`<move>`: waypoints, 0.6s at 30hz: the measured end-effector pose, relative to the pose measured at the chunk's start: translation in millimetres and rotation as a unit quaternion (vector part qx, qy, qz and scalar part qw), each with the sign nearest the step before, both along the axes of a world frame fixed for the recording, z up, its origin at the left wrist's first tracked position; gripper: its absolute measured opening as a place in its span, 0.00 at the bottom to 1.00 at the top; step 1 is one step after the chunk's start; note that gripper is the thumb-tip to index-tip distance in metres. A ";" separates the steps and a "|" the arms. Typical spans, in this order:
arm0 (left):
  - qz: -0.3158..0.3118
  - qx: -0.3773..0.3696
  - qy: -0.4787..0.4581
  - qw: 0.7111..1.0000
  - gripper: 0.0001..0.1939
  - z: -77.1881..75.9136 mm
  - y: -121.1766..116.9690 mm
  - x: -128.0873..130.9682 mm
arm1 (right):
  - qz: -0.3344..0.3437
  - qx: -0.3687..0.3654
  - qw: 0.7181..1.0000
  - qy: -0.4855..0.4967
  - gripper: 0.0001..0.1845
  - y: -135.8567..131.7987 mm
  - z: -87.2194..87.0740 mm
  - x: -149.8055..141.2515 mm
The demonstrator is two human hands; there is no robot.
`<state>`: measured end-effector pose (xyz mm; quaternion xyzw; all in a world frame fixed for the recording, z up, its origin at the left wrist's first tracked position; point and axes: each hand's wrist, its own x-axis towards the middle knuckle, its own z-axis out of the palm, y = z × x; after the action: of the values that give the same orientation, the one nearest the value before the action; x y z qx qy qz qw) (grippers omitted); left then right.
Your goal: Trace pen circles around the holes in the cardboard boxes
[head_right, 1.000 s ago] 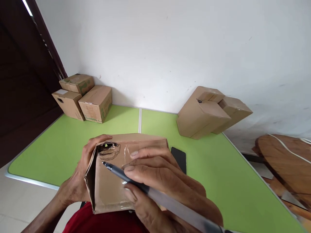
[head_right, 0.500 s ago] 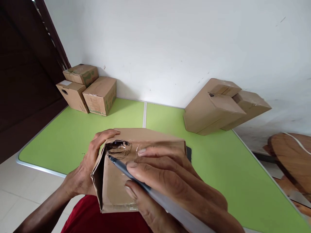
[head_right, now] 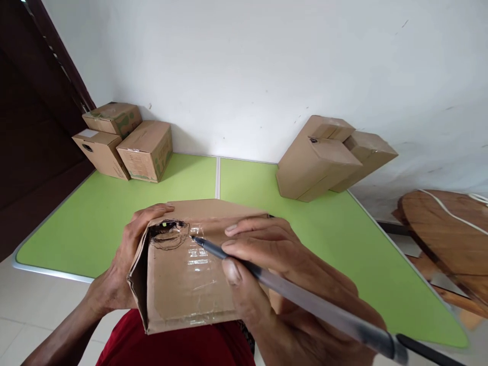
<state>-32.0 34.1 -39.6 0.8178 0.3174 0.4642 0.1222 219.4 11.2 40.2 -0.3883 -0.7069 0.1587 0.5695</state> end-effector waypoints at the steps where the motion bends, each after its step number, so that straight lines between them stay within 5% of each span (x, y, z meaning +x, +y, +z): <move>1: -0.001 -0.003 0.002 1.000 0.58 -0.6 -0.3 0.4 | -0.008 0.000 1.000 0.009 0.18 0.1 -0.3 -0.2; 6: -0.008 0.006 0.002 1.000 0.57 -2.6 0.5 2.9 | -0.053 0.013 0.996 0.069 0.16 2.5 -6.8 -8.4; 14: -0.001 -0.005 0.031 1.000 0.57 0.0 0.8 3.7 | -0.008 0.004 0.997 0.075 0.14 3.1 -14.6 -15.3; 18: 0.025 0.007 0.020 0.999 0.62 -11.1 5.4 -11.4 | -0.011 -0.002 0.974 0.227 0.05 10.1 -5.7 -10.9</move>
<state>-43.4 39.5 -50.7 0.8195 0.3371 0.4528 0.0988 208.4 21.3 34.5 -0.3509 -0.5544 0.2384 0.7161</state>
